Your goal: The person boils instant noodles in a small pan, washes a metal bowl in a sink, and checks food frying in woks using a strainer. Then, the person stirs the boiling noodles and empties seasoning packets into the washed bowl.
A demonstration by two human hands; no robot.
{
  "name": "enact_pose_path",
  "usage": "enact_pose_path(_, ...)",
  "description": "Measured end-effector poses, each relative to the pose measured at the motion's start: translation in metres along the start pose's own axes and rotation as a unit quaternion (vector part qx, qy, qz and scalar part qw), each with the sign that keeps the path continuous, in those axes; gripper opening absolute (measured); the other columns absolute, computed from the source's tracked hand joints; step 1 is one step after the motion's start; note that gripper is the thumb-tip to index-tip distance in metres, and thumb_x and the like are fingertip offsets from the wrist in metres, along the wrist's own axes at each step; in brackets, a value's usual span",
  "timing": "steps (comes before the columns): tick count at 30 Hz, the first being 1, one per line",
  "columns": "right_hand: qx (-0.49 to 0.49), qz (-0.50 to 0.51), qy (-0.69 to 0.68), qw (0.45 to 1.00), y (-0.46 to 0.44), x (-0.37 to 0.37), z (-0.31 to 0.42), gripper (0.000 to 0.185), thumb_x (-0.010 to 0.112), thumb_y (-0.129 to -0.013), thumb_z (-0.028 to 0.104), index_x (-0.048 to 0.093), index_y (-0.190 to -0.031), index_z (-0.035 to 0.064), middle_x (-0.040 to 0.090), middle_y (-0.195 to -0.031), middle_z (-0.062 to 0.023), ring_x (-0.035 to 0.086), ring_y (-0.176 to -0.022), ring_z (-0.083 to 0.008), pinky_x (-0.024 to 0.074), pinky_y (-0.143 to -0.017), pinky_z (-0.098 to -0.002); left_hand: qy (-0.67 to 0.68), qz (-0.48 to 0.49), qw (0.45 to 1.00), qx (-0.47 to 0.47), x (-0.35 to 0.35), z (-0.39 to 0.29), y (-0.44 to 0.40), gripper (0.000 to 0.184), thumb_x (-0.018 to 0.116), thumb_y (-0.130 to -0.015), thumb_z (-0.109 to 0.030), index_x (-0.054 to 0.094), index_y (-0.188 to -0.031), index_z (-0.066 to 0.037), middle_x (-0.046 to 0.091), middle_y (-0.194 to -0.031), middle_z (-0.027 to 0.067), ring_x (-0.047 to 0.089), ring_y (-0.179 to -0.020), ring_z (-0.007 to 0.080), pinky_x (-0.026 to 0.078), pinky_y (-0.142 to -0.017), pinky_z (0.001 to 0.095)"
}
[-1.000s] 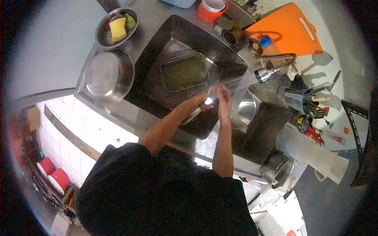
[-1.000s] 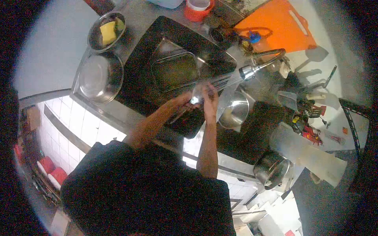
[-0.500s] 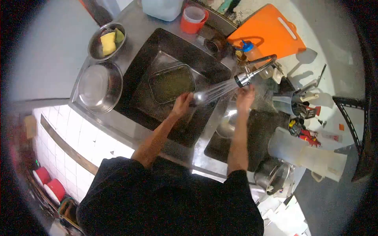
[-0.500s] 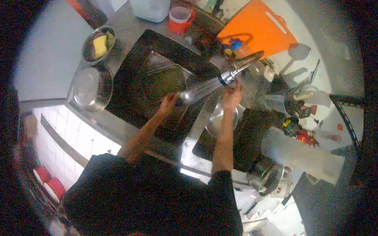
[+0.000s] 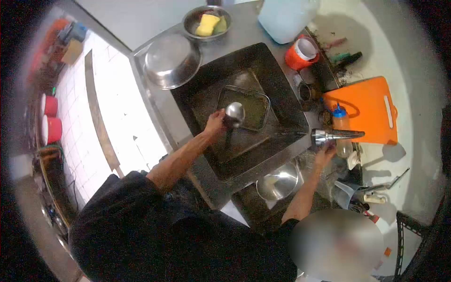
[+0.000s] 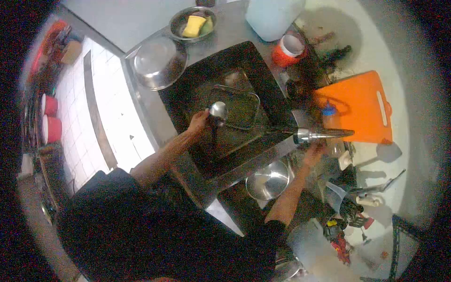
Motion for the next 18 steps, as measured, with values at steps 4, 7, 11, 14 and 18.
enact_pose_path(4, 0.145, -0.159, -0.144, 0.966, 0.032, -0.039, 0.031, 0.041, 0.054, -0.091, 0.011, 0.036, -0.126, -0.0015, 0.049, -0.121, -0.0203, 0.053, -0.106, -0.0287, 0.0467, -0.088, -0.0392, 0.08, 0.035, 0.996, 0.014, 0.026, 0.001, 0.004, 0.047, 0.041, -0.097, -0.039, 0.048, -0.12, 0.002, 0.056, -0.11, 0.0132, 0.057, -0.096, 0.0258, 0.049, -0.074, 0.0419)
enact_pose_path(7, 0.137, -0.24, -0.127, 0.953, 0.103, -0.053, 0.174, 0.05, 0.054, -0.092, 0.019, 0.032, -0.131, -0.0033, 0.046, -0.124, -0.0236, 0.052, -0.109, -0.0299, 0.0473, -0.091, -0.0395, 0.141, 0.062, 0.988, 0.016, 0.053, -0.032, 0.038, 0.042, 0.037, -0.099, -0.032, 0.05, -0.116, 0.004, 0.058, -0.103, 0.0136, 0.059, -0.088, 0.0252, 0.05, -0.072, 0.0427)
enact_pose_path(11, 0.038, 0.129, -0.085, 0.987, 0.188, 0.035, 0.312, 0.052, 0.052, -0.094, 0.027, 0.036, -0.132, -0.0033, 0.048, -0.123, -0.0206, 0.051, -0.111, -0.0317, 0.0412, -0.094, -0.0407, 0.25, 0.106, 0.962, -0.036, 0.087, -0.03, 0.077, 0.04, 0.038, -0.099, -0.03, 0.055, -0.108, 0.005, 0.06, -0.101, 0.0134, 0.057, -0.085, 0.0194, 0.047, -0.072, 0.0364)
enact_pose_path(14, 0.043, 0.169, -0.138, 0.975, 0.219, 0.066, 0.313, 0.048, 0.051, -0.094, 0.031, 0.043, -0.124, -0.0057, 0.054, -0.115, -0.0193, 0.053, -0.105, -0.029, 0.042, -0.09, -0.0393, 0.163, 0.133, 0.977, 0.01, 0.089, -0.014, 0.064, 0.032, 0.048, -0.095, -0.026, 0.057, -0.105, 0.003, 0.062, -0.095, 0.0105, 0.057, -0.083, 0.0186, 0.048, -0.072, 0.0353)
enact_pose_path(18, 0.115, 0.032, -0.121, 0.986, 0.186, 0.024, 0.346, 0.031, 0.049, -0.095, 0.028, 0.053, -0.105, -0.0013, 0.058, -0.09, -0.0153, 0.055, -0.078, -0.0257, 0.0435, -0.071, -0.0393, -0.057, 0.235, 0.934, 0.263, 0.04, -0.104, 0.14, 0.024, 0.052, -0.093, -0.023, 0.058, -0.101, 0.0, 0.063, -0.095, 0.0114, 0.061, -0.084, 0.0227, 0.05, -0.074, 0.0378)
Point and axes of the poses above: each hand's wrist, its own y-axis away from the middle knuckle, its own x-axis out of the palm, z = x × y, the point moved 10 cm from there along -y, towards the middle knuckle
